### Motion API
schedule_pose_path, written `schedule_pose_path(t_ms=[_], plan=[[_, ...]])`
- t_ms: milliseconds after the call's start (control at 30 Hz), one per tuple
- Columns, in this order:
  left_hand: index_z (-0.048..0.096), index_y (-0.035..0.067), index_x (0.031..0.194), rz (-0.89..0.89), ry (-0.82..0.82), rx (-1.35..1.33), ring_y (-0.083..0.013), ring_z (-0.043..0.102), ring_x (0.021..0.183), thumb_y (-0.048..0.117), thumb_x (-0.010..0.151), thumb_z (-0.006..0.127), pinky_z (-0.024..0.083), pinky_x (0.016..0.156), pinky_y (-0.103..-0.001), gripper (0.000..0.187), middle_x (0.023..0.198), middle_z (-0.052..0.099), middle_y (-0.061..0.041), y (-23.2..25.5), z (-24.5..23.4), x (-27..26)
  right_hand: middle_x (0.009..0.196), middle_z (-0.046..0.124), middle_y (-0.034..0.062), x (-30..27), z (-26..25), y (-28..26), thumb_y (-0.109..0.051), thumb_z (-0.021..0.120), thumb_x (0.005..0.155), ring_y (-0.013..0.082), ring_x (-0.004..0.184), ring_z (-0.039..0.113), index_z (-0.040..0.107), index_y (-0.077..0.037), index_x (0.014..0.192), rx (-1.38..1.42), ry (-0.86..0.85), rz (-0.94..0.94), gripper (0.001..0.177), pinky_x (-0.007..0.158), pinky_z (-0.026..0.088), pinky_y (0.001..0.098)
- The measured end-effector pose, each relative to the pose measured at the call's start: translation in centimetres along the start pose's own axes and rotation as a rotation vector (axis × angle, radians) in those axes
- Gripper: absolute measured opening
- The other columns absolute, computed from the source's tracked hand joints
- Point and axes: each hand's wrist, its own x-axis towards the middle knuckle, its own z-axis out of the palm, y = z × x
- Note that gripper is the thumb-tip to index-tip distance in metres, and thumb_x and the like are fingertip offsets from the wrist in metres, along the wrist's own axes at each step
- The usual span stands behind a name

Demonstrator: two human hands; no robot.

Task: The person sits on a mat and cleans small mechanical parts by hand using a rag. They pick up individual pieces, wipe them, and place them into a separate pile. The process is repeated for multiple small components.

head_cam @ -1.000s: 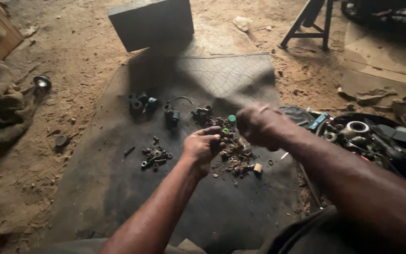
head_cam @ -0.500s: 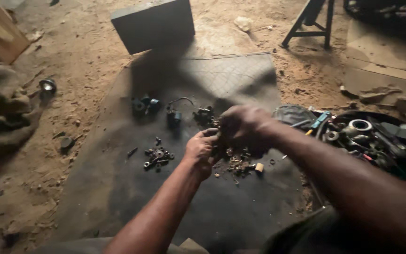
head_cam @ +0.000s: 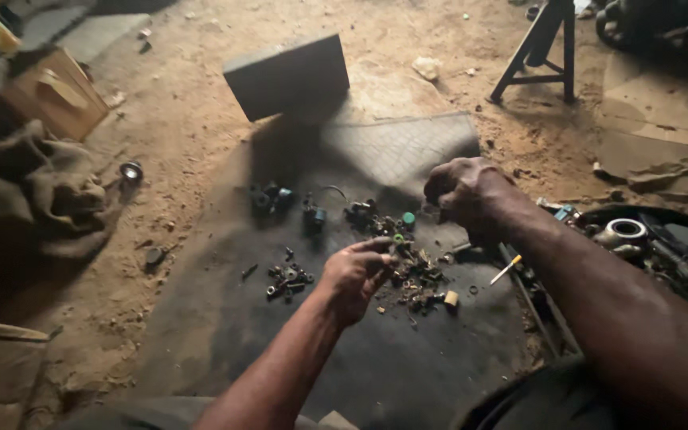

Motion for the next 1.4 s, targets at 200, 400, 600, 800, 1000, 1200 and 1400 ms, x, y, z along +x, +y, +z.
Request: schedule_pose_path(t_ms=[200,400,600,800,1000,1200,1400], plan=[[0.068,-0.005,0.116,0.052,-0.032,0.077,-0.0231,0.073,0.089,-0.001,0.088,0.069,0.062,0.087,-0.036,0.028,0.100,0.075,-0.014,1.0,2.8,-4.9,0.100,0.081,0.0117,-0.7,-1.2,2.6,-0.007,0.060,0.083,0.0239,0.087,0.076,0.078,-0.009,0.108,0.379,-0.011,0.149,0.030,0.077,0.062,0.0398],[0.068,-0.006,0.116,0.118,-0.125,0.071,-0.0230,0.074,0.088,-0.005,0.083,0.072,0.064,0.086,-0.036,0.034,0.102,0.075,-0.015,1.2,2.6,-4.9,0.104,0.082,0.0073,1.3,-1.1,6.0,-0.008,0.064,0.081,0.0177,0.088,0.079,0.077,-0.009,0.110,0.303,-0.036,0.082,0.031,0.083,0.062,0.0318],[0.076,-0.007,0.111,0.262,-0.030,0.585,-0.0225,0.068,0.072,-0.001,0.082,0.075,0.056,0.067,-0.037,0.029,0.087,0.075,-0.015,3.5,-1.1,-2.4,0.103,0.083,0.0097,2.6,-0.1,9.2,-0.007,0.067,0.080,0.0214,0.086,0.079,0.078,-0.007,0.107,0.390,-0.077,0.080,0.030,0.079,0.064,0.0333],[0.078,0.022,0.108,0.027,0.353,1.540,-0.0309,0.075,0.083,0.015,0.083,0.067,0.063,0.076,-0.045,0.028,0.094,0.077,-0.015,9.6,-8.5,-0.3,0.105,0.083,0.0066,3.4,0.8,9.4,-0.015,0.071,0.081,0.0187,0.091,0.079,0.081,-0.012,0.109,0.146,-0.085,0.087,0.030,0.085,0.061,0.0347],[0.083,0.023,0.103,0.259,0.447,1.685,-0.0261,0.075,0.096,0.026,0.076,0.078,0.059,0.088,-0.039,0.028,0.105,0.077,-0.006,9.2,-16.1,2.5,0.104,0.083,0.0086,4.0,1.6,8.5,-0.012,0.070,0.078,0.0200,0.090,0.078,0.080,-0.011,0.110,0.134,-0.113,0.080,0.034,0.083,0.063,0.0365],[0.082,0.024,0.104,0.196,0.515,1.563,-0.0248,0.078,0.093,0.023,0.078,0.075,0.061,0.088,-0.038,0.027,0.101,0.079,-0.007,7.4,-16.0,2.5,0.098,0.081,0.0125,3.2,2.0,8.8,-0.013,0.068,0.079,0.0250,0.084,0.077,0.076,-0.005,0.109,0.337,-0.158,0.105,0.032,0.076,0.061,0.0383],[0.080,0.021,0.104,0.159,0.458,1.638,-0.0301,0.077,0.090,0.029,0.080,0.076,0.060,0.085,-0.039,0.025,0.100,0.078,-0.009,8.3,-12.1,-0.8,0.097,0.078,0.0163,3.1,1.5,7.5,-0.012,0.069,0.076,0.0260,0.081,0.073,0.075,-0.001,0.107,0.592,-0.175,0.053,0.033,0.073,0.058,0.0389]])
